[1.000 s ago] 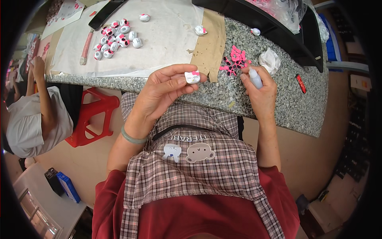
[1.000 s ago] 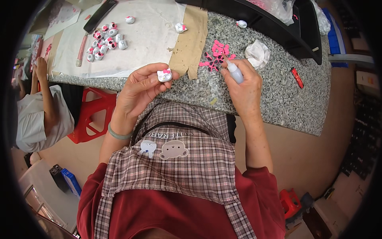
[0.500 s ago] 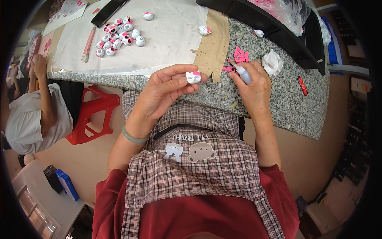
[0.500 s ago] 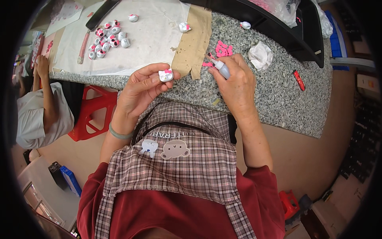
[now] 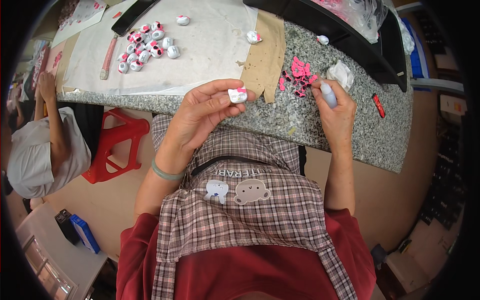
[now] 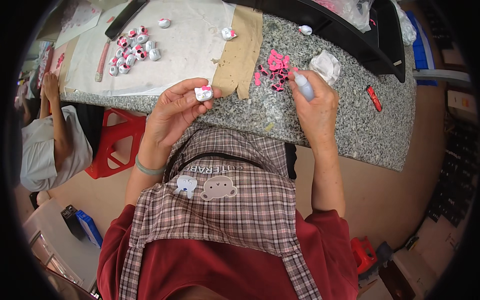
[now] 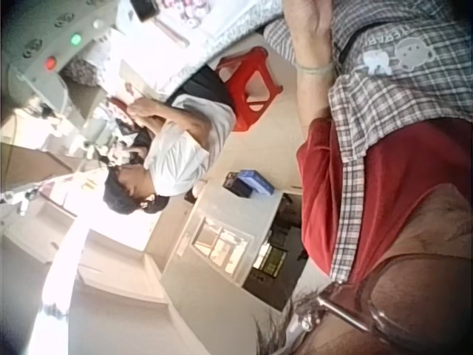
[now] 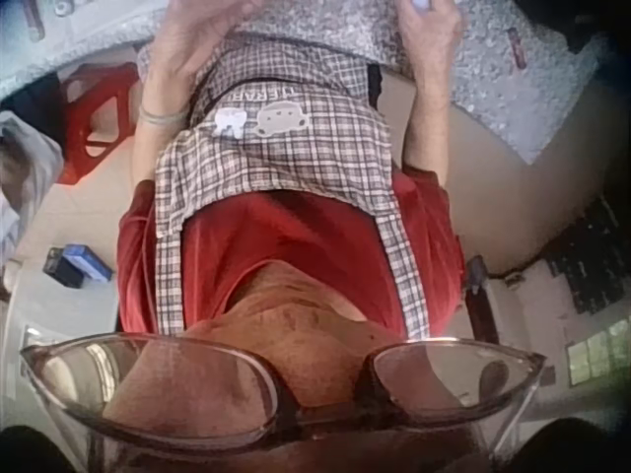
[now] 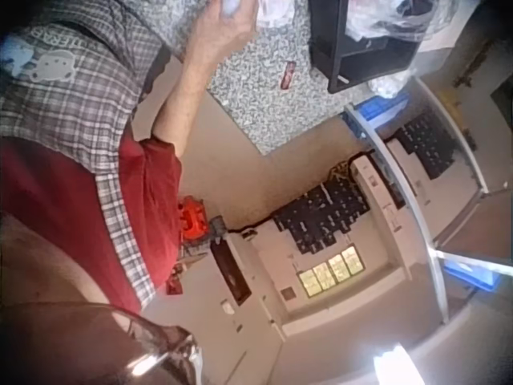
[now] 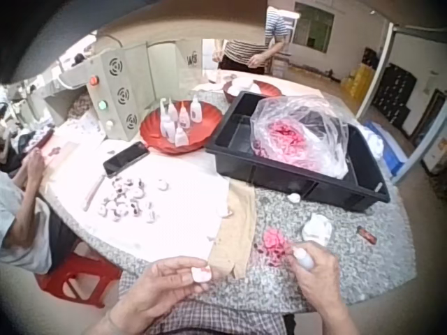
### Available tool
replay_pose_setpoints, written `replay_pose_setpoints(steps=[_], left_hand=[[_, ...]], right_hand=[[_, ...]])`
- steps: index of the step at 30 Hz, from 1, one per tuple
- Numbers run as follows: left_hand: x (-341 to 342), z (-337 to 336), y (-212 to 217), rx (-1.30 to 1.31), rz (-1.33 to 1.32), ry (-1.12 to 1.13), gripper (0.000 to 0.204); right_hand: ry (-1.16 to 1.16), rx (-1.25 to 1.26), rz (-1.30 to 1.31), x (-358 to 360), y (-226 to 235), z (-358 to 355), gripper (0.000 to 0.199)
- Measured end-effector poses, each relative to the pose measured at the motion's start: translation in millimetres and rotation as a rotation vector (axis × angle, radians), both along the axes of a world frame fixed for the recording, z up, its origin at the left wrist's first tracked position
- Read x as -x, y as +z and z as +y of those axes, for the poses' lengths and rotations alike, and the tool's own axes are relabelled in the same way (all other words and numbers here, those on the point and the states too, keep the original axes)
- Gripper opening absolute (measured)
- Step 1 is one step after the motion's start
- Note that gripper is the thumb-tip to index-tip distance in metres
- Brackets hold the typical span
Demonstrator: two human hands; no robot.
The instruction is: The worker is manually assembling small plastic cartoon heads by gluing components together at a workbench.
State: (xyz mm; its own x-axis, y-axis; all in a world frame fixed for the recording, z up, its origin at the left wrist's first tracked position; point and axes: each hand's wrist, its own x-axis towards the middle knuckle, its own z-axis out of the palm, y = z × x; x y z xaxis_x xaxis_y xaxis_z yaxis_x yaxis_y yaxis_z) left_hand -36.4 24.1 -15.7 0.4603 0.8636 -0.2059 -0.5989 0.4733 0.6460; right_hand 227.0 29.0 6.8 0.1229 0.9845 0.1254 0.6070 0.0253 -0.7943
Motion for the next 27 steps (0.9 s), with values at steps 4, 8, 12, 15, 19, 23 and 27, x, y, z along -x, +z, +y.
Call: replay_pose_setpoints(steps=[4,8,12,15,19,23,27], left_hand=[[-0.8,0.1,-0.3,0.0,0.003,0.002,0.028],[-0.7,-0.5,-0.7,0.001,0.006,0.003,0.029],[-1.3,-1.1,-0.4,0.001,0.011,0.006,0.029],[-1.5,-0.9,-0.1,0.001,0.017,0.008,0.029],[-2.4,-1.6,0.1,-0.01,0.001,-0.013,0.029],[-7.9,-4.7,7.2,0.009,-0.013,-0.042,0.032],[-18.5,-7.3,10.0,-0.006,0.045,-0.042,0.031]], right_hand=[[0.132,-0.122,-0.148,-0.9,-1.5,-4.4,0.014],[0.137,-0.119,-0.226,4.4,-3.5,-7.3,0.015],[0.146,-0.101,-0.321,5.6,-6.5,-8.6,0.016],[0.189,-0.145,-0.316,2.4,-8.7,-6.0,0.015],[0.131,-0.011,-0.081,2.0,-7.0,-10.3,0.013],[0.107,0.158,0.302,5.4,1.9,-14.8,0.008],[0.142,0.251,0.576,10.5,8.3,-19.8,0.008]])
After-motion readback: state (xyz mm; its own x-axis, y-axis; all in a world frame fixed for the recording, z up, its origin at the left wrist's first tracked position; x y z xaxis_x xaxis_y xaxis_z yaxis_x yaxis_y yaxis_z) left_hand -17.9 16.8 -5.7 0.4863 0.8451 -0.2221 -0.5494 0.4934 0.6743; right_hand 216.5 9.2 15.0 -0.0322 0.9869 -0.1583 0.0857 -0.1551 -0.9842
